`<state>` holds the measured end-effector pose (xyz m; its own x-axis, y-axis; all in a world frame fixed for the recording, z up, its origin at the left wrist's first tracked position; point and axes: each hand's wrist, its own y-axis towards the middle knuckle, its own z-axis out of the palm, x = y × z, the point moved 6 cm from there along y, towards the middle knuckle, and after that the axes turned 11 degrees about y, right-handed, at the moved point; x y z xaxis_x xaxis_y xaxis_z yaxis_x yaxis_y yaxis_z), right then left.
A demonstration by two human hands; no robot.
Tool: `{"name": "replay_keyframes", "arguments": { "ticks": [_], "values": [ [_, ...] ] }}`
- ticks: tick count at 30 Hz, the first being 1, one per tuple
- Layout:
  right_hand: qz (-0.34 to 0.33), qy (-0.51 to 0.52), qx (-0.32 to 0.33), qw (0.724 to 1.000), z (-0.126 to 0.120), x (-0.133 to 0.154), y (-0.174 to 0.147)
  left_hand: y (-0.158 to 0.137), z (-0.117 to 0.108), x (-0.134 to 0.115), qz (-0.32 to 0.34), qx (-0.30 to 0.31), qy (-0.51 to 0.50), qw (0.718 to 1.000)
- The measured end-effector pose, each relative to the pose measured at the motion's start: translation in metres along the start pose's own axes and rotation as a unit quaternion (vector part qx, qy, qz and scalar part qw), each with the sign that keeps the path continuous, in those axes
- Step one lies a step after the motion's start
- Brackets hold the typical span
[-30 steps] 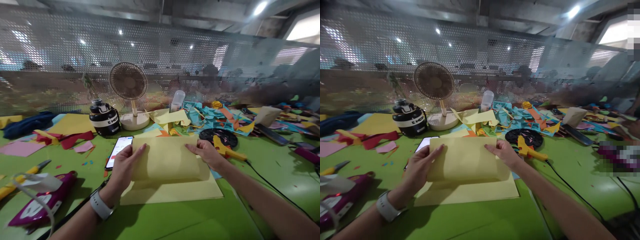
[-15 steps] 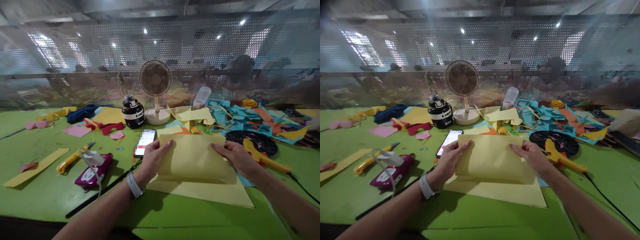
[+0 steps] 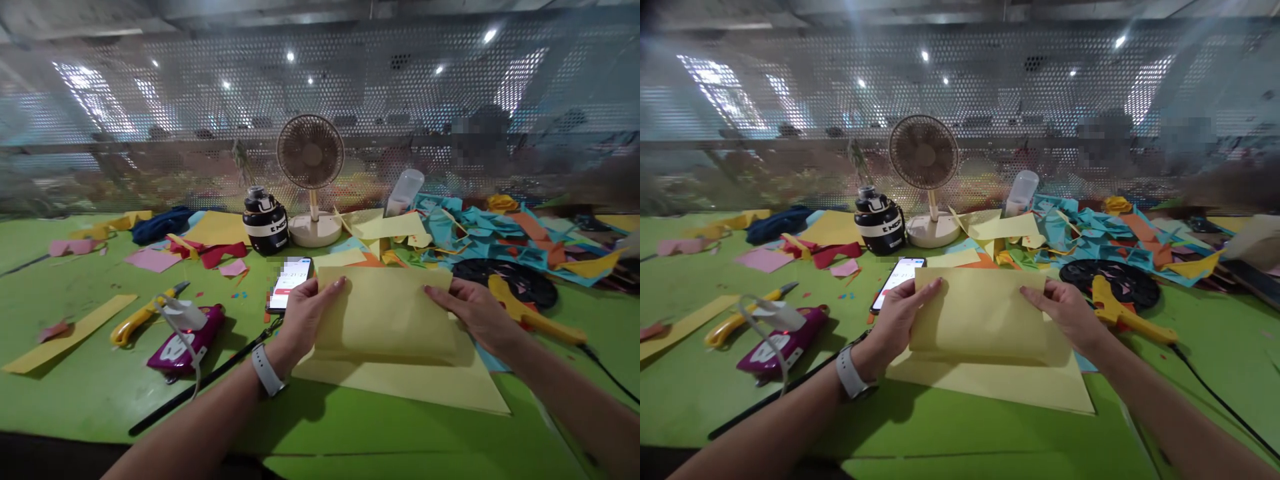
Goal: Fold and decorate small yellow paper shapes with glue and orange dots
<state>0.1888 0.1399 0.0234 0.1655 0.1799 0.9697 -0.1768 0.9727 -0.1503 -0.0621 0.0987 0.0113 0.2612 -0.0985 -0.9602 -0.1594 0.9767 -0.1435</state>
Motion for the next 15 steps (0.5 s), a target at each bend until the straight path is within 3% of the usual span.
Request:
{"name": "replay_keyframes", "arguments": {
  "ticks": [7, 15],
  "values": [
    [-0.012, 0.035, 0.000, 0.999, 0.0001, -0.0012, 0.0007, 0.0011, -0.0037, 0.0040, -0.024, -0.033, 0.014, 0.999],
    [-0.032, 0.078, 0.019, 0.996, 0.0027, -0.0018, 0.0021, 0.0023, -0.0070, 0.0070, -0.023, -0.029, 0.013, 0.999]
  ]
}}
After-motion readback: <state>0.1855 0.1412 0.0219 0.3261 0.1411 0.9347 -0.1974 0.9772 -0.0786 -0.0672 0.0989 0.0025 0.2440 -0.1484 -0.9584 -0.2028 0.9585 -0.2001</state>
